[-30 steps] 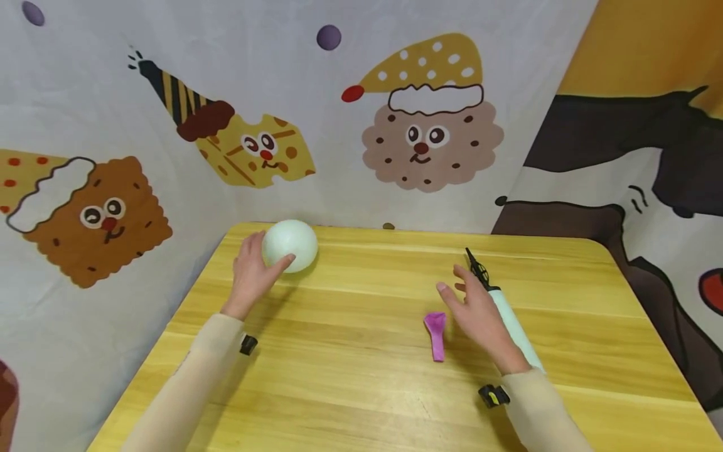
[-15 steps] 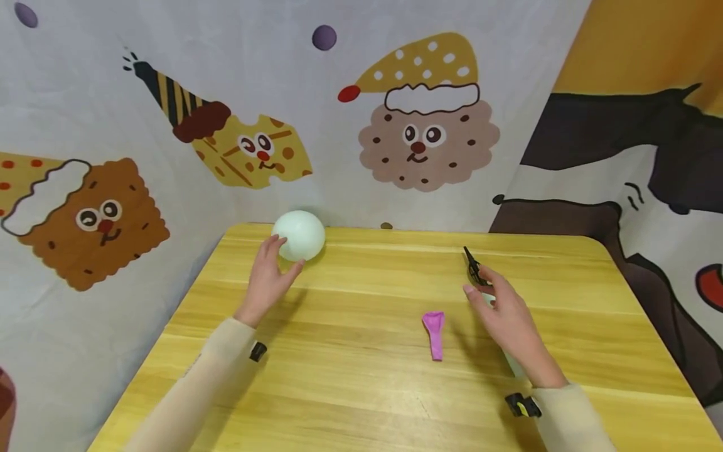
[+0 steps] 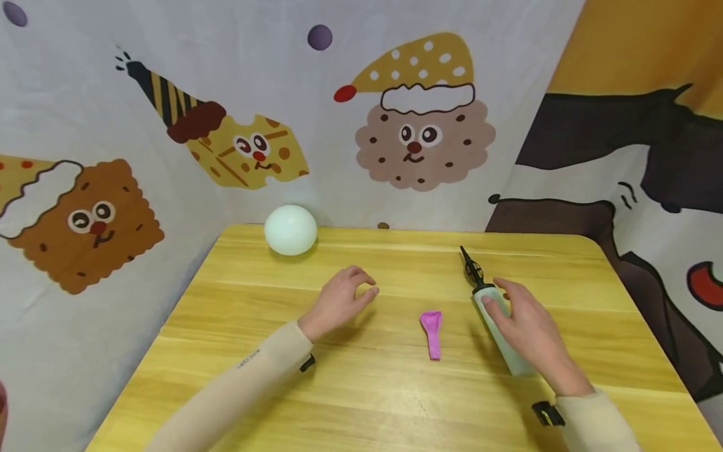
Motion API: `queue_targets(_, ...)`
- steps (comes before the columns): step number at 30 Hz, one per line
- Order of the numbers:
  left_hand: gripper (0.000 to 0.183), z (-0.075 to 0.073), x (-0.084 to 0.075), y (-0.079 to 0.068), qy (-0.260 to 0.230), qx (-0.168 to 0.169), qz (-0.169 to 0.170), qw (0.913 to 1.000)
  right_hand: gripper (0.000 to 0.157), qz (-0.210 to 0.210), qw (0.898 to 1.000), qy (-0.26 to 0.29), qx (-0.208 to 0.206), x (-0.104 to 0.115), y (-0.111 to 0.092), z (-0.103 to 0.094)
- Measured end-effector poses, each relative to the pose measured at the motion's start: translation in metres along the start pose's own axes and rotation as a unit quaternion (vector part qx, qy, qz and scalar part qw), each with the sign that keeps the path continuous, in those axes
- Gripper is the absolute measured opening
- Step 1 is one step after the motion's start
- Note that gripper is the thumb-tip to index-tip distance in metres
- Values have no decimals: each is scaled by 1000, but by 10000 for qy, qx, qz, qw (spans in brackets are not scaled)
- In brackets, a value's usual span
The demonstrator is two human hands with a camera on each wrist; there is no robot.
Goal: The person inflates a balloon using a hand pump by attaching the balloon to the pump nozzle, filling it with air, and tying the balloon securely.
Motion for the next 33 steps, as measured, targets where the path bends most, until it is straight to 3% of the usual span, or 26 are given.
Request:
queue_targets(6, 43, 41, -32, -11, 519, 972, 440, 9929, 65, 161, 9993, -313, 155, -15, -1, 1)
queue_targets(10, 49, 59, -49, -17, 931, 1318, 730, 9842, 67, 289, 9981, -412, 359, -24, -3, 4)
queue_targets(14, 55, 71, -62, -20, 1312, 1412, 988, 9763, 68, 337, 9971, -476, 496, -30, -6, 6)
queue_targets(23, 79, 94, -88, -20, 1675, 1648, 904, 9678, 68, 354, 9965, -493, 571, -34, -10, 8)
queue_targets(29, 77, 102, -99, -17, 2147, 1600, 1059, 9577, 68, 358, 9964, -508, 571, -36, -12, 7)
queue_targets(33, 65, 105, -101, -16, 2121, 1593, 1046, 9585, 68, 399, 9962, -505, 587, -38, -12, 7)
Point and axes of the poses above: each hand's wrist, its own y-axis towards the middle knuckle, its own z-axis out of the palm, x = y × z, the point moved 8 cm from there along y, towards the middle knuckle, and after that the axes turned 15 degrees about -x, right-handed, at the moved point
